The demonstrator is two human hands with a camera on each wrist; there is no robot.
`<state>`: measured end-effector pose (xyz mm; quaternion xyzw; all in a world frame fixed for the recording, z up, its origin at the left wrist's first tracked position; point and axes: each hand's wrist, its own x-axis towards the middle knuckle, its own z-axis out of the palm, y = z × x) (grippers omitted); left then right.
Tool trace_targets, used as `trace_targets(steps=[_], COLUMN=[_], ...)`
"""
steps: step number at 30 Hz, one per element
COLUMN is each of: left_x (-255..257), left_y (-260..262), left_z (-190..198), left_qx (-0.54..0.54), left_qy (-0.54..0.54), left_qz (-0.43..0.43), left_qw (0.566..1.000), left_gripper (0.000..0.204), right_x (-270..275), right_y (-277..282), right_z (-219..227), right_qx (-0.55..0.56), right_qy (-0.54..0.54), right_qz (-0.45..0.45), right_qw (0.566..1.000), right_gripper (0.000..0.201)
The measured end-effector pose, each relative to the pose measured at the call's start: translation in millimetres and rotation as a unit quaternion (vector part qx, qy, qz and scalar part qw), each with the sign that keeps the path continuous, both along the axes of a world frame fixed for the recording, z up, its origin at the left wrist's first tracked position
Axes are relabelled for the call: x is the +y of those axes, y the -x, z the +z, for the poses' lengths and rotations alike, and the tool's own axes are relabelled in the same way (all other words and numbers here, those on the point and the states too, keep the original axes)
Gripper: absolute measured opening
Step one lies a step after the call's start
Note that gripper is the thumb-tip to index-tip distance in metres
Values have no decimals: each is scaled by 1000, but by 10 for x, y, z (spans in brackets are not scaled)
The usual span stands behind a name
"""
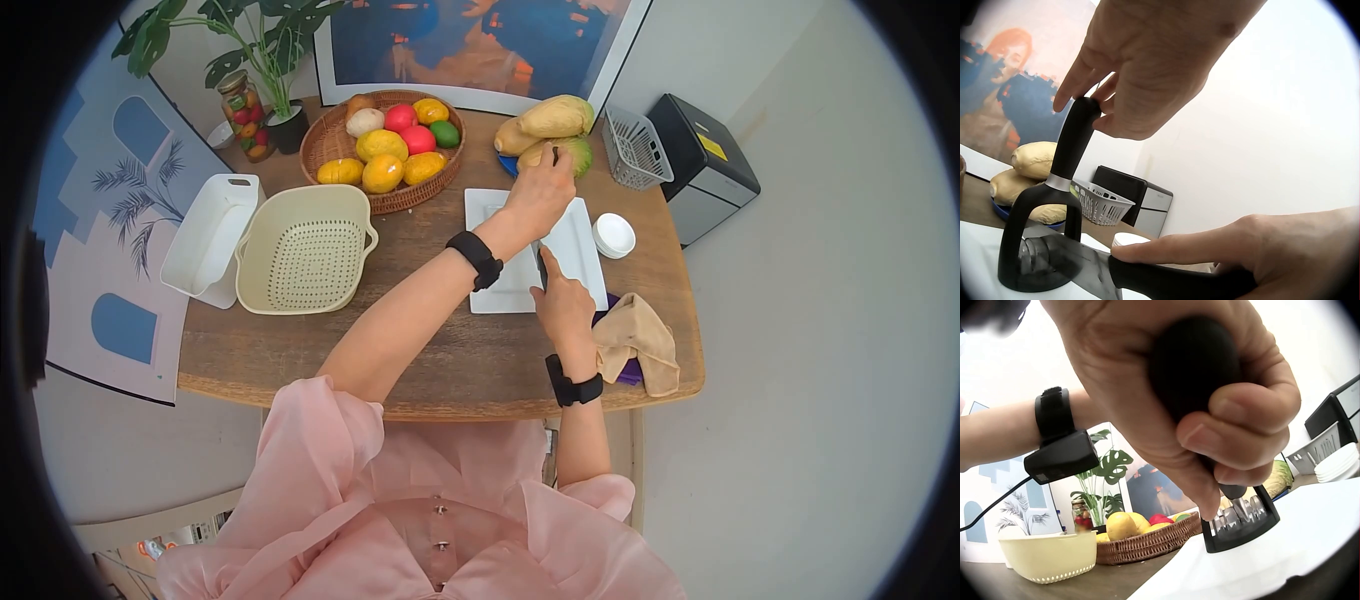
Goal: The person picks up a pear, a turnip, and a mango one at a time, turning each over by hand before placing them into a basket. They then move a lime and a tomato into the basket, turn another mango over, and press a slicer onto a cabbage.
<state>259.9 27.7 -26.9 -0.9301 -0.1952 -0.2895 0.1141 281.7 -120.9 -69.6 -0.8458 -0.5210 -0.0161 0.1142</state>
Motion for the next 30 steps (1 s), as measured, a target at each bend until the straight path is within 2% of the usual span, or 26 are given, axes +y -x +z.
trace_targets(steps=[16,19,23,30], left_x=[10,26,41,60], left_y=[20,35,2,-10], left_z=[-25,-27,-95,-105], left_qx=[-7,-13,-62,-40], left_qy=[-13,-15,-12,-32], left_qz=[-4,-4,-8,0], left_qw=[1000,1000,998,999], left_gripper=[31,32,31,31], right_x=[56,87,140,240], right_y=[45,60,59,-38], right_z=[60,73,96,-63], right_qx=[6,40,33,-2], right_qy=[11,23,27,10], right_qz=[-15,-29,-37,-12], right_qw=[1000,999,998,1000], right_gripper=[63,62,58,62])
